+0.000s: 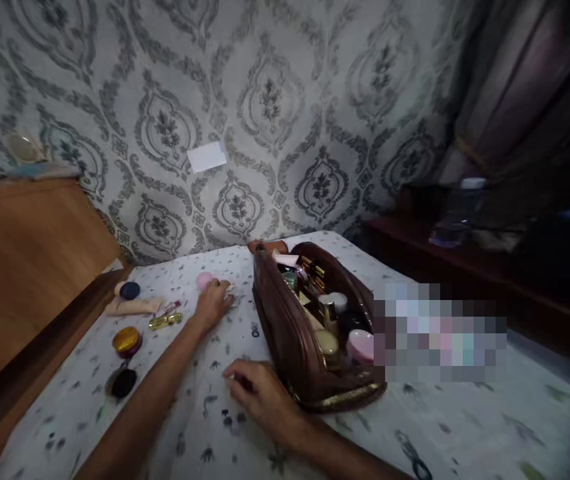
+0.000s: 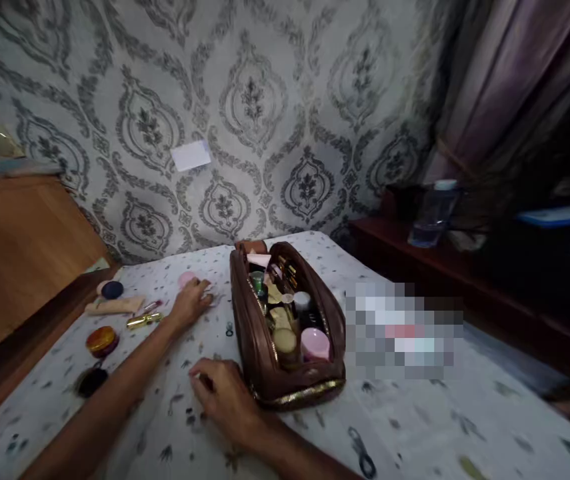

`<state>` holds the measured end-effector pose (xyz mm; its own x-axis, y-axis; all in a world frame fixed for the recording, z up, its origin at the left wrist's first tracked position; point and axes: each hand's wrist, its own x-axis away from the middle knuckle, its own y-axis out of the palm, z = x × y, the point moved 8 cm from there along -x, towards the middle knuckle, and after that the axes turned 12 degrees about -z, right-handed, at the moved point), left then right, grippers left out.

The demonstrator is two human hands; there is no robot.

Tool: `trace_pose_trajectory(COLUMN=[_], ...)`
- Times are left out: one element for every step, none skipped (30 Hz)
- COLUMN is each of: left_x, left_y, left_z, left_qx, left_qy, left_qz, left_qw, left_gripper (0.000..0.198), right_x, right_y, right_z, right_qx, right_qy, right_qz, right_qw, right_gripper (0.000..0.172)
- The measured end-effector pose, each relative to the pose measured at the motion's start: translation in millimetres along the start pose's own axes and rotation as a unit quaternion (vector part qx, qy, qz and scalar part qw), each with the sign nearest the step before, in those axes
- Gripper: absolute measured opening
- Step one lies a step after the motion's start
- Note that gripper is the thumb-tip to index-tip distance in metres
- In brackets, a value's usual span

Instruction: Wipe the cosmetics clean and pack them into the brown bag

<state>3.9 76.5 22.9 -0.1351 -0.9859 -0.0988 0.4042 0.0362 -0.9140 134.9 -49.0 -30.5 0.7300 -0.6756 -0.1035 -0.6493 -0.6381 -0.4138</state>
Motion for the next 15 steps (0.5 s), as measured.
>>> trace_pose_trajectory(left_x=[14.3,28.6,43.0,57.6,71.9,85.5,97.7,108.2,117.0,123.9,128.9,132.1,133.8,134.5,134.5], left_y=[0.2,0.4,1.2,1.3,1.6,3.0,6.0,9.7,13.2,15.9,18.2,19.9,21.1,21.7,21.1], left_z=[0.8,1.8,4.0,6.9,10.5,15.2,20.1,25.6,31.4,37.4,44.0,50.4,56.5,61.2,64.1], left_qx=[0.0,0.005,0.014,0.022,0.03,0.042,0.074,0.096,0.106,0.109,0.106,0.1,0.095,0.094,0.099], left_qy=[0.004,0.008,0.015,0.02,0.022,0.026,0.031,0.034,0.037,0.04,0.049,0.06,0.077,0.094,0.109], left_qz=[-0.001,-0.002,-0.005,-0.001,0.006,0.011,0.01,0.008,0.01,0.015,0.02,0.024,0.025,0.024,0.024], left_qw=[1.0,1.0,1.0,1.0,0.999,0.999,0.997,0.995,0.994,0.993,0.993,0.993,0.992,0.991,0.989], left_gripper=[0.021,0.021,0.02,0.02,0.021,0.019,0.016,0.013,0.01,0.008,0.007,0.006,0.005,0.006,0.007], right_x=[0.5,1.1,1.5,1.7,1.7,1.3,0.2,-1.2,-2.7,-4.0,-4.8,-5.3,-5.5,-5.8,-6.3], right_y=[-0.4,-0.4,-0.5,-1.0,-1.9,-2.9,-3.6,-3.9,-3.9,-4.0,-4.4,-4.9,-5.6,-5.3,-3.8], right_z=[3.5,6.5,8.7,9.7,9.3,8.1,6.5,5.0,4.2,3.8,3.8,3.6,3.1,2.1,0.9], right_qx=[-0.007,-0.012,-0.015,-0.015,-0.016,-0.012,-0.007,0.0,0.007,0.014,0.018,0.021,0.02,0.016,0.014], right_qy=[-0.002,-0.004,-0.005,-0.007,-0.011,-0.013,-0.012,-0.009,-0.003,0.005,0.011,0.012,0.008,-0.003,-0.016], right_qz=[0.026,0.048,0.065,0.078,0.087,0.09,0.085,0.075,0.062,0.051,0.045,0.044,0.048,0.049,0.043], right_qw=[1.0,0.999,0.998,0.997,0.996,0.996,0.996,0.997,0.998,0.999,0.999,0.999,0.999,0.999,0.999], right_gripper=[0.032,0.04,0.046,0.052,0.056,0.059,0.061,0.059,0.055,0.049,0.043,0.038,0.037,0.038,0.039])
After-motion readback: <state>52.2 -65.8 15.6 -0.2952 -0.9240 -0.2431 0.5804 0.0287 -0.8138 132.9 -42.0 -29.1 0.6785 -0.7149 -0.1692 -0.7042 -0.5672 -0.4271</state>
